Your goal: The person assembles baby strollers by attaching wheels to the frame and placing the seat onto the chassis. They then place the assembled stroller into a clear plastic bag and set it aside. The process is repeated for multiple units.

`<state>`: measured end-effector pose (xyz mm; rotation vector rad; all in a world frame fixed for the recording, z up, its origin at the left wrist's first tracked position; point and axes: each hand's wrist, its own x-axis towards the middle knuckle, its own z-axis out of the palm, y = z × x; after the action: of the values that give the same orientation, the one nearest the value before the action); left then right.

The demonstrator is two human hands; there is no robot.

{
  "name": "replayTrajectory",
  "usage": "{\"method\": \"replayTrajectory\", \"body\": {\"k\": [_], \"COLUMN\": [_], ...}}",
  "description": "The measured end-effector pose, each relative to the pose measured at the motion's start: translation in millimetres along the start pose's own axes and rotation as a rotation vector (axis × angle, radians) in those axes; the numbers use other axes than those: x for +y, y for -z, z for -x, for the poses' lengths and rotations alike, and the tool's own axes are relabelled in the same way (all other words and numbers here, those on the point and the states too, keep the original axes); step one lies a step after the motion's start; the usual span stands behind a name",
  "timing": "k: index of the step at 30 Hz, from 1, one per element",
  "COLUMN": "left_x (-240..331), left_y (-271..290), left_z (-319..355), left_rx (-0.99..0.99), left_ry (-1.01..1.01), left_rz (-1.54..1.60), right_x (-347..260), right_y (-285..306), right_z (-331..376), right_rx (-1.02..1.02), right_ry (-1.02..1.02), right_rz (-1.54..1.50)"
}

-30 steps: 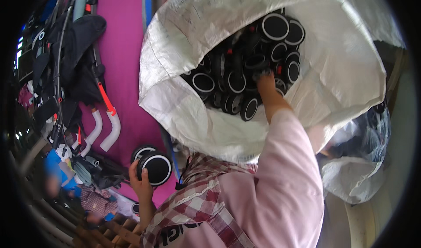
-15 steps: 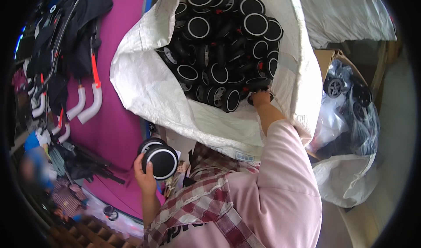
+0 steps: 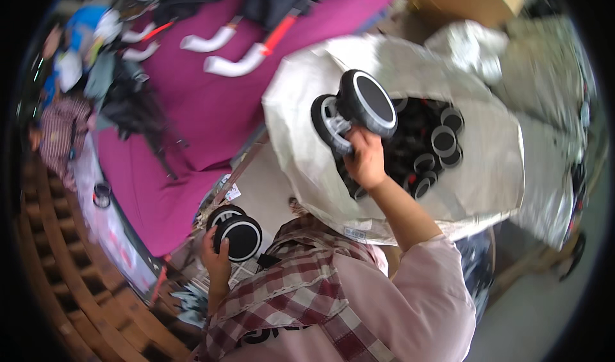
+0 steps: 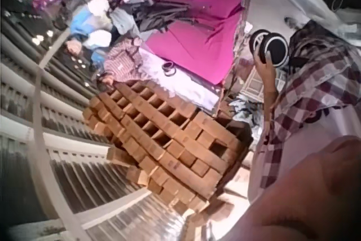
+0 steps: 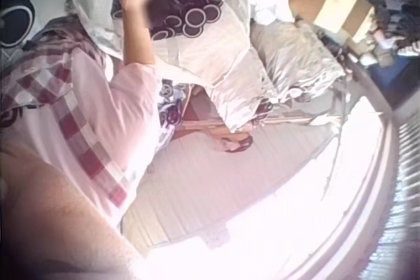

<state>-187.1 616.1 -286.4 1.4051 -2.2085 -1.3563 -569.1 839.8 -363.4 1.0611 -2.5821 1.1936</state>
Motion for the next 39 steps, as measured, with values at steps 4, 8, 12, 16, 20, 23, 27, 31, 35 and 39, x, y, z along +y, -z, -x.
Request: {"method": "replayTrajectory", "body": {"k": [4, 8, 12, 16, 20, 23, 27, 31, 35, 39], "left_x": [-19, -51, -86, -82, -92, -131, -118, -136, -127, -96], "left_y": [39, 73, 123, 205, 230, 215, 190, 168, 179, 207], "left_z": [19, 20, -2, -74, -165, -226, -254, -285, -325, -355], "left_rx": [0.217, 0.345, 0.427, 0.328, 0.365, 0.129, -0.022, 0.075, 0.284, 0.302], "left_ry": [0.024, 0.056, 0.048, -0.076, -0.156, 0.198, 0.171, 0.095, 0.085, 0.061], "left_rz": [0.0, 0.016, 0.14, 0.412, 1.015, 1.065, 1.021, 0.768, 0.601, 0.38], "right_x": [-88, -156, -236, -300, -355, -364, -335, -299, -265, -289], "right_y": [-30, -77, -116, -189, -270, -293, -291, -308, -340, -357], "right_z": [-58, -85, -108, -146, -124, -115, -134, -163, -159, -173], "right_rx": [-0.191, -0.506, -0.694, -0.195, -0.173, -0.47, -0.323, -0.24, -0.448, -0.388], "right_ry": [0.521, 0.568, 0.002, -0.14, 0.018, 0.031, 0.081, 0.07, -0.473, -0.48], "right_rz": [-0.004, -0.167, -0.028, -0.552, -0.688, -0.521, -0.334, -0.032, -0.354, -0.305]}}
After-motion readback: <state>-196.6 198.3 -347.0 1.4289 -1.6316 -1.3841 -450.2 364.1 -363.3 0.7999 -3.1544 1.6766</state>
